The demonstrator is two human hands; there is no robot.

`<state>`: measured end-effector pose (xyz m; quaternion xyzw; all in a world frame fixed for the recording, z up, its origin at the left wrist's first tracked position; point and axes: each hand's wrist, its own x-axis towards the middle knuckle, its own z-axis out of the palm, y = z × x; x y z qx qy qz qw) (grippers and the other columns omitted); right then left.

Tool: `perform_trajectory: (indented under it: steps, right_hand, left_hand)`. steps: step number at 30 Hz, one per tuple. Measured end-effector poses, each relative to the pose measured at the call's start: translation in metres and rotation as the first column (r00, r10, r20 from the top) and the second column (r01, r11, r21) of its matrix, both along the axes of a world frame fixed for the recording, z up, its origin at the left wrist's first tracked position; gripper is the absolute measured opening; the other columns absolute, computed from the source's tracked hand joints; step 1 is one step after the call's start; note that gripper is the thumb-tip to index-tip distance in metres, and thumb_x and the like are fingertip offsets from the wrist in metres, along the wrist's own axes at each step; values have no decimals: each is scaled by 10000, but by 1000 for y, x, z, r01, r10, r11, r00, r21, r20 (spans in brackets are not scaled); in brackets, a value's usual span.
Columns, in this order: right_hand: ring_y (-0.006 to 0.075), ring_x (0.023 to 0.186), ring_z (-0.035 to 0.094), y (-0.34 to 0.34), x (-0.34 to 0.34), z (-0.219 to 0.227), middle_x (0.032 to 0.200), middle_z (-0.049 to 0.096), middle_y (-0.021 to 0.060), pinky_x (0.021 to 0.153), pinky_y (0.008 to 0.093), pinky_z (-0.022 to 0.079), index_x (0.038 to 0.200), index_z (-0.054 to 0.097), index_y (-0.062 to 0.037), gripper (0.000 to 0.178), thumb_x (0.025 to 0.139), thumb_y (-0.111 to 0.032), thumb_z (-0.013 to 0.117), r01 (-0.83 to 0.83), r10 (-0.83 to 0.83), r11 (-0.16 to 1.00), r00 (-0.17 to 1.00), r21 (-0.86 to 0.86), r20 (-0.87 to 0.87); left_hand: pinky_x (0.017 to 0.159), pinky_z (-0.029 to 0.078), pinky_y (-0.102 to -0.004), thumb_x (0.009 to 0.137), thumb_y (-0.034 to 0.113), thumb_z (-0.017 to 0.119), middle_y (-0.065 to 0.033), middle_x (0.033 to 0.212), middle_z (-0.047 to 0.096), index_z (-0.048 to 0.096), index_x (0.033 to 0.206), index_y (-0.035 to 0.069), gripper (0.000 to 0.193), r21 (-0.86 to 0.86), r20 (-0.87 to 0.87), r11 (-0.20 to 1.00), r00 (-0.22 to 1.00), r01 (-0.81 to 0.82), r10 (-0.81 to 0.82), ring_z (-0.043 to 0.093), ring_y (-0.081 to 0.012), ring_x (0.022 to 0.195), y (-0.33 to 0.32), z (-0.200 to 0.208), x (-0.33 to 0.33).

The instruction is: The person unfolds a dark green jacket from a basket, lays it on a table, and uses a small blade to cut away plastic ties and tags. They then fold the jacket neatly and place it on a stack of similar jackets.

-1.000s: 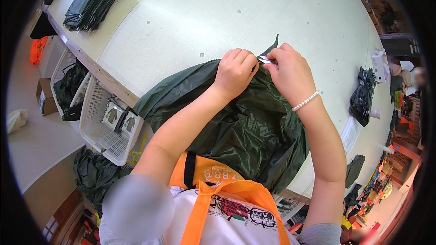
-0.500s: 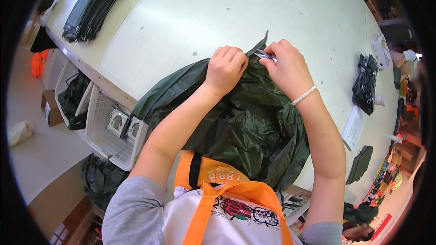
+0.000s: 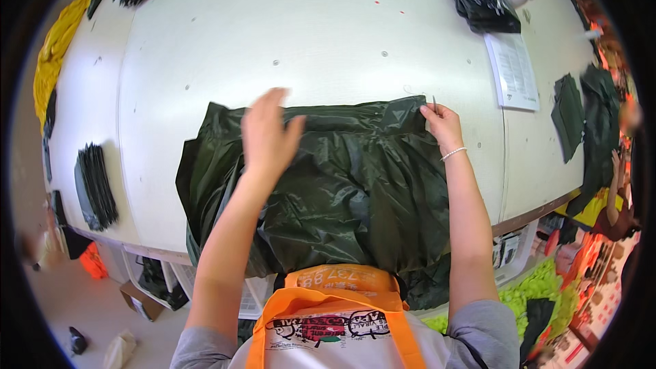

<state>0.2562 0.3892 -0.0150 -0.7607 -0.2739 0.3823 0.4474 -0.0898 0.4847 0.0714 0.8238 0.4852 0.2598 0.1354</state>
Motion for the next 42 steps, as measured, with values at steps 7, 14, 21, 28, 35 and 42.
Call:
perform_trajectory:
  steps: [7, 14, 21, 28, 35, 42]
  right_hand:
    - [20, 623, 466, 12, 32, 32, 790, 575, -42, 532, 175, 364, 1024, 644, -18, 193, 838, -64, 672, -19, 96, 980, 918, 200, -384]
    - [106, 656, 557, 37, 75, 24, 777, 651, 58, 613, 247, 455, 930, 669, -15, 126, 819, -74, 682, -263, 254, 926, 965, 271, 72]
    - [269, 737, 604, 51, 87, 28, 847, 601, 84, 628, 360, 480, 858, 540, -65, 97, 796, 6, 565, -377, 225, 916, 768, 139, 599]
    - [132, 658, 558, 51, 109, 13, 828, 630, 31, 604, 290, 468, 946, 609, -60, 131, 841, -127, 649, -73, 8, 965, 968, 251, 252]
    - [134, 682, 555, 53, 89, 22, 839, 633, 48, 649, 270, 462, 838, 632, -1, 152, 841, -145, 678, -223, 116, 929, 933, 294, 341]
    - [238, 841, 577, 20, 73, 32, 1022, 550, 121, 746, 330, 479, 1067, 463, -29, 282, 877, -154, 629, -240, 174, 948, 942, 209, 288]
  left_hand:
    - [684, 474, -319, 835, 234, 651, -138, 882, 665, 637, 1029, -17, 317, -656, 479, 597, 866, 461, -142, 591, -188, 732, 20, -46, 224]
    - [659, 459, -222, 846, 134, 649, -28, 805, 662, 674, 938, -36, 196, -742, 409, 559, 911, 371, -62, 567, -74, 717, 23, -59, 260]
    - [638, 473, -217, 842, 124, 653, -41, 789, 672, 678, 920, -44, 188, -821, 448, 466, 878, 330, 168, 596, -84, 701, 25, -54, 276]
    - [621, 480, -218, 847, 129, 648, -48, 790, 675, 681, 908, -37, 179, -858, 429, 415, 866, 302, 256, 605, -89, 678, 23, -47, 271]
    - [624, 481, -214, 853, 127, 634, -59, 797, 682, 685, 898, -34, 174, -848, 456, 409, 857, 337, 241, 616, -101, 680, 25, -50, 270]
    - [632, 482, -217, 851, 114, 620, -66, 795, 680, 679, 890, -42, 171, -864, 480, 333, 816, 377, 322, 614, -105, 679, 25, -50, 266]
